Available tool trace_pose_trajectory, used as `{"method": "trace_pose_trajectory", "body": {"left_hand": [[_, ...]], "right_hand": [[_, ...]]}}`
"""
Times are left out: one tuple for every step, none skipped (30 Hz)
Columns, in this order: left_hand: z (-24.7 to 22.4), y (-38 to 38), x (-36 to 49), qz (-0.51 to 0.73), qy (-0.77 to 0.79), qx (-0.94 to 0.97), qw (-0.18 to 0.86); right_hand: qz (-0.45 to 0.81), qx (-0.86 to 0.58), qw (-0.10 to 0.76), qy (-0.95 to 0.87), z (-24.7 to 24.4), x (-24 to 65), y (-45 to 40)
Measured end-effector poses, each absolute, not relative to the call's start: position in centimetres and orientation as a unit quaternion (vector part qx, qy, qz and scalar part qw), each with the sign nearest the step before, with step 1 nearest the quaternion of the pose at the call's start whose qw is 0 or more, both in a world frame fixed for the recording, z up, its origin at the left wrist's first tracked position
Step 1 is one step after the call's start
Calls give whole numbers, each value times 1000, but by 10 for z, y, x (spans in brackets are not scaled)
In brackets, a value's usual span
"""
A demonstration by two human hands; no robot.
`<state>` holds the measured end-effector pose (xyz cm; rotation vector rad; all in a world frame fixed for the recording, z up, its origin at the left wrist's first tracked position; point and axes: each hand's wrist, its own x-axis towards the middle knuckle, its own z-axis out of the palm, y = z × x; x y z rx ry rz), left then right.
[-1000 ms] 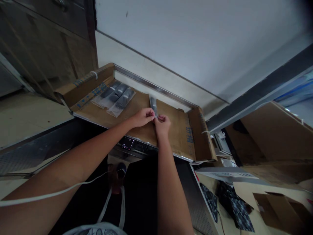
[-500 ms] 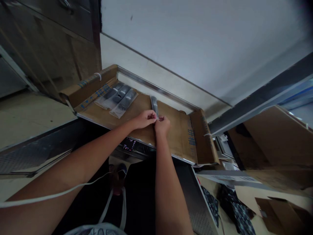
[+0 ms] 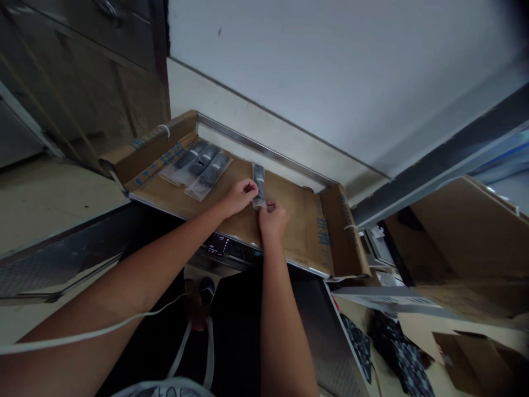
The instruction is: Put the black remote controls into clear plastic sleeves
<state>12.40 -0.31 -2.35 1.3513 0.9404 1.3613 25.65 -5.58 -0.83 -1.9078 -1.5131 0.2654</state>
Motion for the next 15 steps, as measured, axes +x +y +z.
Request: {"method": "trace_pose_trajectory", "body": {"left_hand": [[-23,-3,124,558,386,553,484],[-23,-4,124,557,387,552,484],[-23,-4,124,555,389,553,484],[-23,-4,124,554,392,554,482],[-23,-4,124,553,395,554,481],[-23,-3,124,551,398,554,481],[-23,-3,124,549,400,553,482],[-23,-2,125,548,402,554,482],[-23,-2,125,547,403,555,480],[-23,-2,124,547,404,560,473],[-23,-4,124,547,403,570,462],[-23,-6,124,545,401,587,444],[-23,-10,123,540,396,614,418],[-23,-14,123,530,390,648,382],[-22,-19,123,517,385,685,339]], "right_hand": [[94,-735,328,-586,-8,258,-62],[83,-737,318,-591,-8,259,-70],[69,-739,308,-596,-9,261,-77],[55,-741,298,-598,-10,262,-85],[44,-745,292,-598,-10,264,-92],[37,-749,289,-595,-11,264,-98],[36,-752,291,-590,-11,265,-103],[41,-756,294,-583,-11,265,-106],[49,-759,298,-577,-10,265,-108],[58,-761,302,-571,-9,265,-108],[65,-762,305,-567,-7,265,-106],[69,-763,306,-565,-6,265,-104],[71,-762,308,-565,-5,265,-100],[73,-759,312,-566,-4,266,-97],[75,-756,317,-568,-4,267,-93]]}}
